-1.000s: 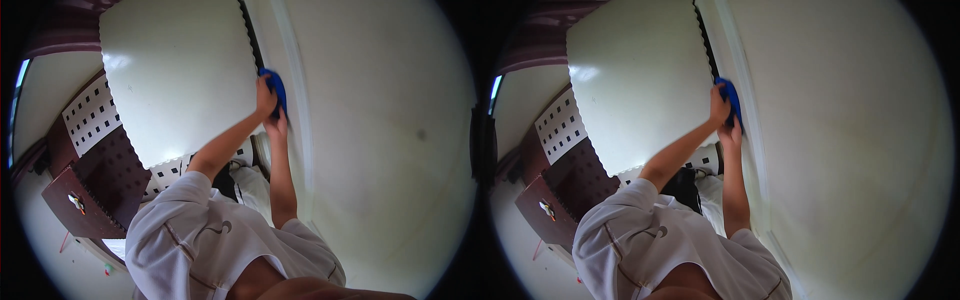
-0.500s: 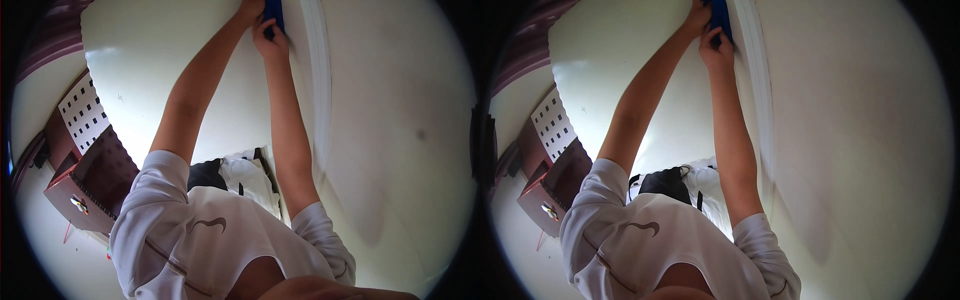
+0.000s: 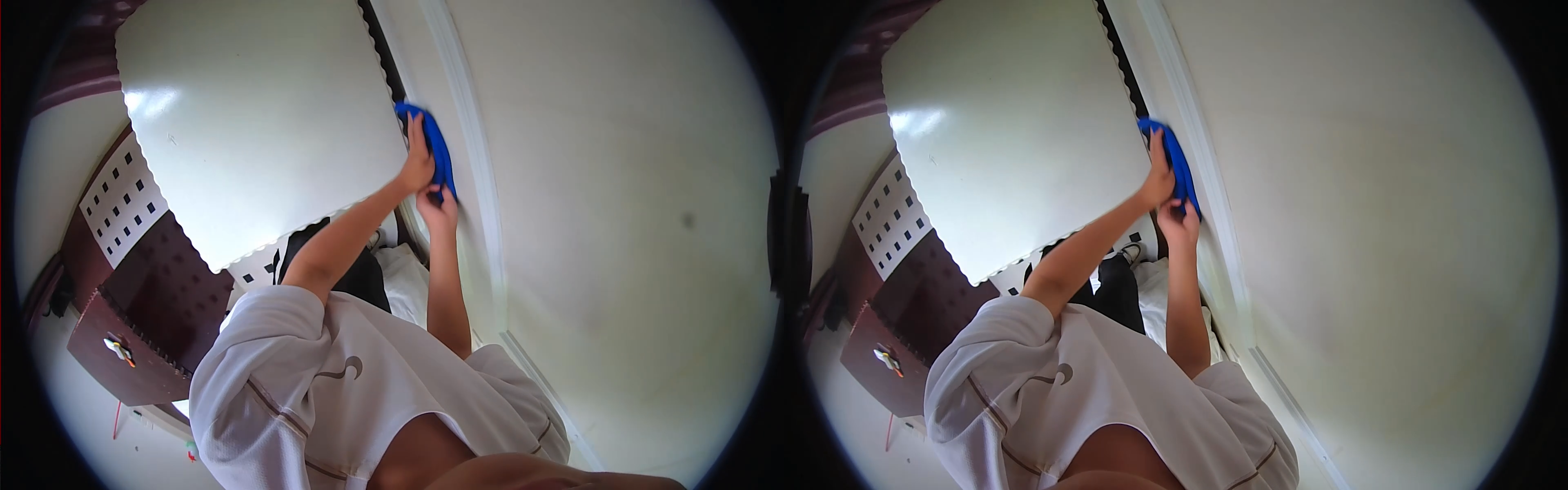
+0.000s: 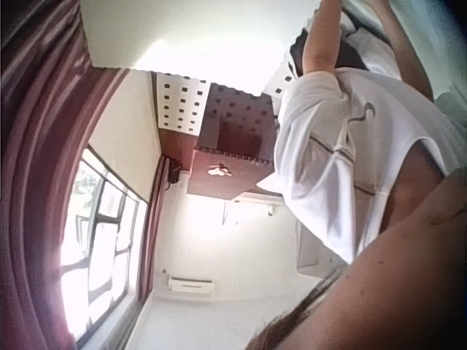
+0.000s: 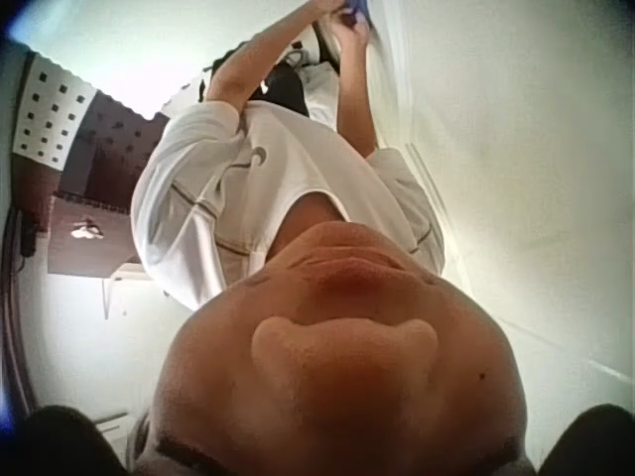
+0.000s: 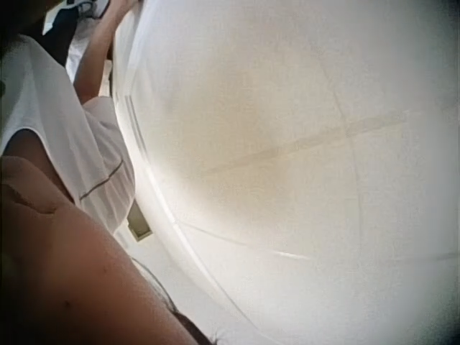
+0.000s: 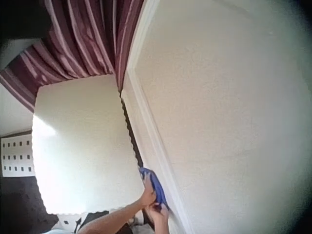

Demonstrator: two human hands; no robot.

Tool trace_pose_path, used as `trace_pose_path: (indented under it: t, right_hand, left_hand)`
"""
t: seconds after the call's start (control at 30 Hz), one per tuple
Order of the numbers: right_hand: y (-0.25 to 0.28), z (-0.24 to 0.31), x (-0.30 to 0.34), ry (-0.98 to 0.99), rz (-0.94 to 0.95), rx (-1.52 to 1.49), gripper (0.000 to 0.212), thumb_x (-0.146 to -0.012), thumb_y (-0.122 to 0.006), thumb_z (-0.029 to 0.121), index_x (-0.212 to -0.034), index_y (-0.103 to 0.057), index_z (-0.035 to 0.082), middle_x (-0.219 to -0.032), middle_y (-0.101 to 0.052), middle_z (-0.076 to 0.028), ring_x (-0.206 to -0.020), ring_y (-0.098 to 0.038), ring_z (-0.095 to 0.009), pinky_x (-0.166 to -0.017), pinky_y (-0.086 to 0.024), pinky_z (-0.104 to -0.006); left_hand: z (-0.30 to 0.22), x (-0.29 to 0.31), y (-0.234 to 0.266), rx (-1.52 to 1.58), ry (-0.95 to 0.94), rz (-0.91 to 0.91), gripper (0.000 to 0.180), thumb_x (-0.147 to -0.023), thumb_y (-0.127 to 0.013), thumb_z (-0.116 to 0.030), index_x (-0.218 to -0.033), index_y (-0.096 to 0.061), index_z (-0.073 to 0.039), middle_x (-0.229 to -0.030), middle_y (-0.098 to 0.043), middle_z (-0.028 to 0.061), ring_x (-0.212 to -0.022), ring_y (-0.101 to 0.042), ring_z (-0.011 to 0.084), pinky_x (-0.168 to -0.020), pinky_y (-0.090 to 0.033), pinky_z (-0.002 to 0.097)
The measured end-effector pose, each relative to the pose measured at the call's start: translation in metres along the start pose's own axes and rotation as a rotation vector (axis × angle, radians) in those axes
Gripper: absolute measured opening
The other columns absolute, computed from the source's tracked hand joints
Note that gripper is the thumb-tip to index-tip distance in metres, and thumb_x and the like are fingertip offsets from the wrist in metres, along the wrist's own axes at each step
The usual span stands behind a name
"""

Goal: Cleaning and wiping the walls and decorative moldings of a bedroom using a blue cloth.

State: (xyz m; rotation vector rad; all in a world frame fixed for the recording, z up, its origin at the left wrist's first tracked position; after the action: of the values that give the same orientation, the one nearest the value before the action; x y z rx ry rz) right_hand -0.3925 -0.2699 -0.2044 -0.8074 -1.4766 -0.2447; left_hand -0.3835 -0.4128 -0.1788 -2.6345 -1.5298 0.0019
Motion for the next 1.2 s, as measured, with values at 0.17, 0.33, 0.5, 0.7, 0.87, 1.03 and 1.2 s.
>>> trace_pose_path:
  t: [0.17,0.33,0.5,0.7,0.87,1.03,1.2]
  right_hand:
    - [0.141,0.113,0.064,0.180,-0.162,-0.013,0.020,-0.096,-0.050,0.015,-0.109,-0.061,0.004,-0.097,-0.066,-0.010,-0.080,-0.061,-0.019,-0.060,-0.052,-0.0253]
    - [0.234,0.192,0.120,0.254,-0.251,0.029,0.021,-0.097,-0.049,0.016,-0.111,-0.061,0.005,-0.101,-0.066,-0.008,-0.082,-0.062,-0.017,-0.058,-0.052,-0.0216]
    - [0.260,0.228,0.133,0.389,-0.164,0.253,0.027,-0.097,-0.049,0.018,-0.118,-0.049,0.001,-0.110,-0.058,-0.012,-0.088,-0.061,-0.023,-0.073,-0.058,-0.0316]
    - [0.261,0.235,0.189,0.664,-0.083,0.651,0.050,-0.093,-0.062,0.031,-0.125,-0.042,-0.003,-0.128,-0.045,-0.018,-0.121,-0.046,-0.032,-0.104,-0.042,-0.0421]
    - [0.275,0.247,0.234,0.863,-0.026,0.828,0.056,-0.091,-0.064,0.036,-0.125,-0.042,-0.003,-0.126,-0.047,-0.020,-0.120,-0.049,-0.029,-0.106,-0.041,-0.0392]
    - [0.298,0.259,0.220,0.947,-0.036,0.752,0.044,-0.091,-0.064,0.041,-0.108,-0.052,0.003,-0.103,-0.056,-0.007,-0.093,-0.057,-0.017,-0.084,-0.048,-0.0283]
    - [0.313,0.269,0.197,0.575,0.407,0.571,0.035,-0.089,-0.068,0.038,-0.090,-0.050,0.007,-0.093,-0.058,-0.004,-0.087,-0.058,-0.015,-0.081,-0.049,-0.0297]
  left_hand:
    - [0.010,0.159,-0.073,0.145,0.065,0.119,0.083,-0.075,-0.043,0.017,-0.148,-0.008,-0.001,-0.153,0.005,0.0326,-0.144,0.000,0.0457,-0.118,-0.007,0.0439]
    - [0.017,0.291,-0.142,0.142,0.296,0.224,0.085,-0.078,-0.041,0.017,-0.149,-0.002,-0.008,-0.154,-0.002,0.0256,-0.145,-0.006,0.0368,-0.116,-0.017,0.0393]
    - [0.029,0.338,-0.170,0.258,0.427,0.161,0.084,-0.082,-0.041,0.014,-0.150,-0.002,-0.016,-0.144,-0.026,0.0243,-0.129,-0.039,0.0314,-0.104,-0.040,0.0360]
    - [0.019,0.350,-0.177,0.568,0.498,0.111,0.091,-0.084,-0.050,0.007,-0.151,0.009,-0.010,-0.154,-0.012,0.0282,-0.141,-0.023,0.0371,-0.114,-0.024,0.0381]
    - [0.035,0.371,-0.197,0.264,0.200,0.067,0.098,-0.083,-0.055,-0.003,-0.147,0.019,0.000,-0.155,0.006,0.0286,-0.145,-0.001,0.0387,-0.117,-0.010,0.0404]
    - [0.024,0.377,-0.191,0.172,0.046,0.144,0.097,-0.086,-0.059,-0.008,-0.147,0.016,0.003,-0.154,0.008,0.0297,-0.145,-0.001,0.0429,-0.117,-0.014,0.0406]
    - [0.000,0.400,-0.196,-0.005,-0.160,0.144,0.084,-0.086,-0.060,-0.006,-0.148,-0.005,0.007,-0.150,0.001,0.0383,-0.139,-0.008,0.0541,-0.114,-0.020,0.0492]
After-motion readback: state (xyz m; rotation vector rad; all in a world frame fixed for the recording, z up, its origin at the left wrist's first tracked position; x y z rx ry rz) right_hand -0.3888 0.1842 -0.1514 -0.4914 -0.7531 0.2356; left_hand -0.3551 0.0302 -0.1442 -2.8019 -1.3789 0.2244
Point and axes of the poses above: each hand's wrist, its own x-axis away from the middle knuckle, its own y-axis out of the back of the hand, z = x × y, the point moved 8 cm from there along -x, towards the middle knuckle
